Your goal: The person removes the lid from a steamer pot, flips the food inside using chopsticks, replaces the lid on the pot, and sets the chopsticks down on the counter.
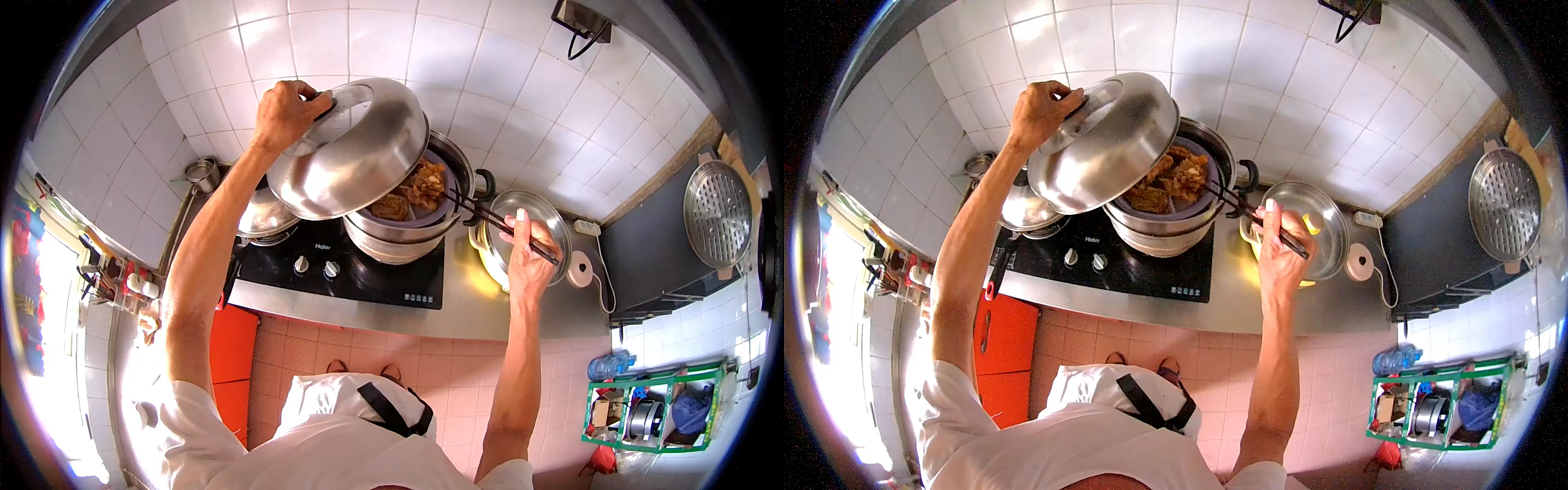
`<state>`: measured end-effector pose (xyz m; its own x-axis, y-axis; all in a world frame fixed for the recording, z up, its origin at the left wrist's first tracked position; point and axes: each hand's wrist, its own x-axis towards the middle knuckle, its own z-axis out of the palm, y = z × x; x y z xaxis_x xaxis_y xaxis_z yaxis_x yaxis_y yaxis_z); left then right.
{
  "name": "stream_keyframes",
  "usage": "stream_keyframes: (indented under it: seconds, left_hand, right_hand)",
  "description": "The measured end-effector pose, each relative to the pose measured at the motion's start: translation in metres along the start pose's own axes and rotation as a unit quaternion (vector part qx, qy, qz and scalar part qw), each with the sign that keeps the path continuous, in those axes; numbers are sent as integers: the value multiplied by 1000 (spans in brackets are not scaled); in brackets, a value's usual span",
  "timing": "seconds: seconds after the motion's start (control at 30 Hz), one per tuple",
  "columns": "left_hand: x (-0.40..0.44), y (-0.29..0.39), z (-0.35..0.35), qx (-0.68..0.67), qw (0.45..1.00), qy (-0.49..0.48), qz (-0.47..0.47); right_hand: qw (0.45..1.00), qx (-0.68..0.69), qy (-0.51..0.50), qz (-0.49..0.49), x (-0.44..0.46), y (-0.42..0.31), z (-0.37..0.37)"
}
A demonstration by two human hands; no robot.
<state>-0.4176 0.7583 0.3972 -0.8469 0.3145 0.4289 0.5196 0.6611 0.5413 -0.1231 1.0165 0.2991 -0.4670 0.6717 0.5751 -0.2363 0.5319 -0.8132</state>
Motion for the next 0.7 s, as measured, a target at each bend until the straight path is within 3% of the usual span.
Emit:
stream_keyframes:
  seconds: [0.3,0.4,0.5,0.53,0.7]
  left_hand:
    - [-3,-3,-3,11,1000,12,-8]
    - [-7,6,-5,36,999,-2,9]
    - [-3,10,1,35,999,12,2]
    - [-1,11,1,24,1000,6,-3]
    - [2,20,16,25,999,14,22]
  right_hand:
    - [998,30,-51,26,8,13,6]
    - [988,55,-146,-4,13,25,-9]
    - [992,77,-89,43,15,12,-22]
    - [995,55,-26,75,14,-5,-31]
    - [994,64,61,67,9,-19,-47]
